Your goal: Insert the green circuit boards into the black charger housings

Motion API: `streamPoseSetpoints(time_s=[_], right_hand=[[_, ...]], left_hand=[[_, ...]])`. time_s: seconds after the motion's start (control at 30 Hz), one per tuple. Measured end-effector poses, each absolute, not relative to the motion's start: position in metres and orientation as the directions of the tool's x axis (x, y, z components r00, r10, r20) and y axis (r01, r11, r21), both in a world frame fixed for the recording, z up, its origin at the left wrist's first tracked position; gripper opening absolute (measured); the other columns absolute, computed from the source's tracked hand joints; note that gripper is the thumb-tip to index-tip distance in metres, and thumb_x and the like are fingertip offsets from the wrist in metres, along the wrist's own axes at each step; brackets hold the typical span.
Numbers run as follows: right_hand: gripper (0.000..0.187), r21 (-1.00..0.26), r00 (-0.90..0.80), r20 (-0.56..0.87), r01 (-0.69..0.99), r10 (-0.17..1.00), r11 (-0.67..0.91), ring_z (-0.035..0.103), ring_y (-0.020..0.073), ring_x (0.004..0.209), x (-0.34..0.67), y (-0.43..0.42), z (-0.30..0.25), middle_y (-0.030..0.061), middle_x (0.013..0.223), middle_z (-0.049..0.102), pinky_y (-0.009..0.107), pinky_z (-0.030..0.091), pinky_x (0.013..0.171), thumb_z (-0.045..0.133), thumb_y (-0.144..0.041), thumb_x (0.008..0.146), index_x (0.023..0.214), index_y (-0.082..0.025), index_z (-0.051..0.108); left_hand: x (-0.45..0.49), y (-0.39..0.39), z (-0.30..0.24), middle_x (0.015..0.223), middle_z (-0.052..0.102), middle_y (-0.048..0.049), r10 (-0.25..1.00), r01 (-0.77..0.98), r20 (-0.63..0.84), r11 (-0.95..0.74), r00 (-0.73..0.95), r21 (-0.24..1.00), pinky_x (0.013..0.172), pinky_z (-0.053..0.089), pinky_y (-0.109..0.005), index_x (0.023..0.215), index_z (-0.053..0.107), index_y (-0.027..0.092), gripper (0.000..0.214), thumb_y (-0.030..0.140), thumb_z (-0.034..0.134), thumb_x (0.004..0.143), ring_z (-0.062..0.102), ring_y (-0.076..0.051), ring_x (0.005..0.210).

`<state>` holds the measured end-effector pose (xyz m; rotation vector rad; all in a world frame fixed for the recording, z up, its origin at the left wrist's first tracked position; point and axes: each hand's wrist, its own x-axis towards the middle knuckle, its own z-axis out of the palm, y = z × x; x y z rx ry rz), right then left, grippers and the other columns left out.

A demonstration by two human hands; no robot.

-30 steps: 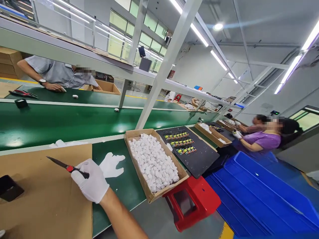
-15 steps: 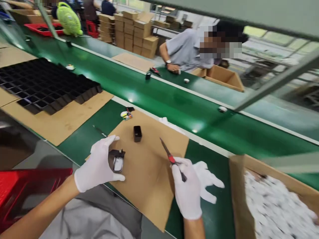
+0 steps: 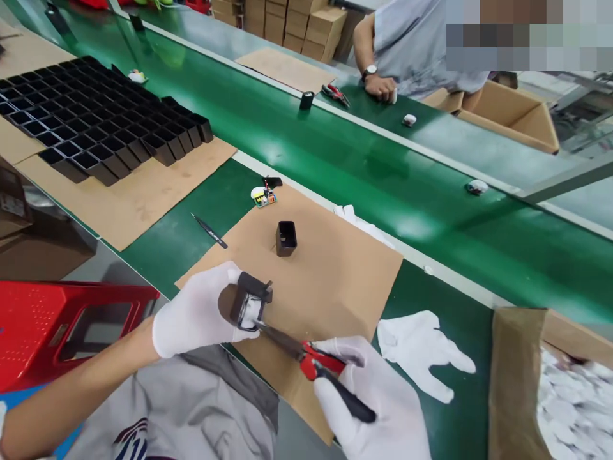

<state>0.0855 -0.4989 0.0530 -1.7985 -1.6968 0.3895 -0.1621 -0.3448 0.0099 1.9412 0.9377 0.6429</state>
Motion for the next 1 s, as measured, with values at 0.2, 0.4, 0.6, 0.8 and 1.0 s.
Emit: streamPoseSetpoints(time_s=[0.2, 0.4, 0.6, 0.8, 1.0], right_hand=[[0.019, -0.719, 0.211, 0.103, 0.691, 0.972, -0.074, 0.08, 0.0211, 0.07, 0.065, -0.494, 0.053, 0.0026, 0.089, 0.084, 0.029, 0.066, 0.064, 0.071, -0.047, 0.098, 0.093, -0.031, 0.079], [0.019, -0.739, 0.215, 0.069, 0.667, 0.974, -0.095, 0.08, 0.0204, 0.074, 0.069, -0.497, 0.046, 0.0031, 0.094, 0.084, 0.029, 0.067, 0.069, 0.069, -0.045, 0.1, 0.093, -0.03, 0.079], [0.017, -0.749, 0.235, 0.0, 0.644, 0.972, -0.156, 0.08, 0.0215, 0.075, 0.069, -0.5, 0.048, 0.0035, 0.097, 0.084, 0.03, 0.068, 0.068, 0.074, -0.047, 0.097, 0.104, -0.032, 0.078], [0.015, -0.739, 0.195, 0.04, 0.666, 0.98, -0.102, 0.082, 0.0207, 0.079, 0.073, -0.503, 0.052, 0.0028, 0.097, 0.084, 0.028, 0.068, 0.071, 0.072, -0.046, 0.099, 0.103, -0.033, 0.079], [0.017, -0.702, 0.195, -0.046, 0.692, 0.98, -0.171, 0.082, 0.0209, 0.084, 0.069, -0.503, 0.057, 0.0028, 0.102, 0.084, 0.029, 0.069, 0.077, 0.069, -0.04, 0.1, 0.107, -0.029, 0.078]], left_hand=[[-0.171, -0.344, 0.011, 0.109, 0.076, 0.0012, 0.762, 0.423, 0.18, -0.521, 0.622, 0.741, 0.083, 0.063, -0.031, 0.114, 0.076, 0.029, 0.05, 0.01, 0.081, 0.068, 0.078, -0.02, 0.094], [-0.174, -0.348, 0.006, 0.116, 0.076, 0.001, 0.734, 0.451, 0.227, -0.599, 0.64, 0.662, 0.084, 0.064, -0.03, 0.122, 0.072, 0.03, 0.059, 0.007, 0.079, 0.068, 0.079, -0.02, 0.099], [-0.179, -0.345, 0.009, 0.117, 0.076, -0.0002, 0.661, 0.428, 0.267, -0.69, 0.702, 0.583, 0.088, 0.065, -0.031, 0.127, 0.07, 0.031, 0.059, 0.007, 0.076, 0.074, 0.079, -0.021, 0.108], [-0.183, -0.342, 0.012, 0.117, 0.078, -0.0026, 0.622, 0.39, 0.293, -0.723, 0.726, 0.57, 0.088, 0.065, -0.032, 0.131, 0.067, 0.03, 0.053, 0.01, 0.073, 0.082, 0.079, -0.021, 0.107], [-0.186, -0.343, 0.014, 0.12, 0.078, -0.0067, 0.578, 0.392, 0.329, -0.782, 0.747, 0.484, 0.084, 0.067, -0.034, 0.131, 0.067, 0.024, 0.058, 0.005, 0.07, 0.076, 0.08, -0.024, 0.108]])
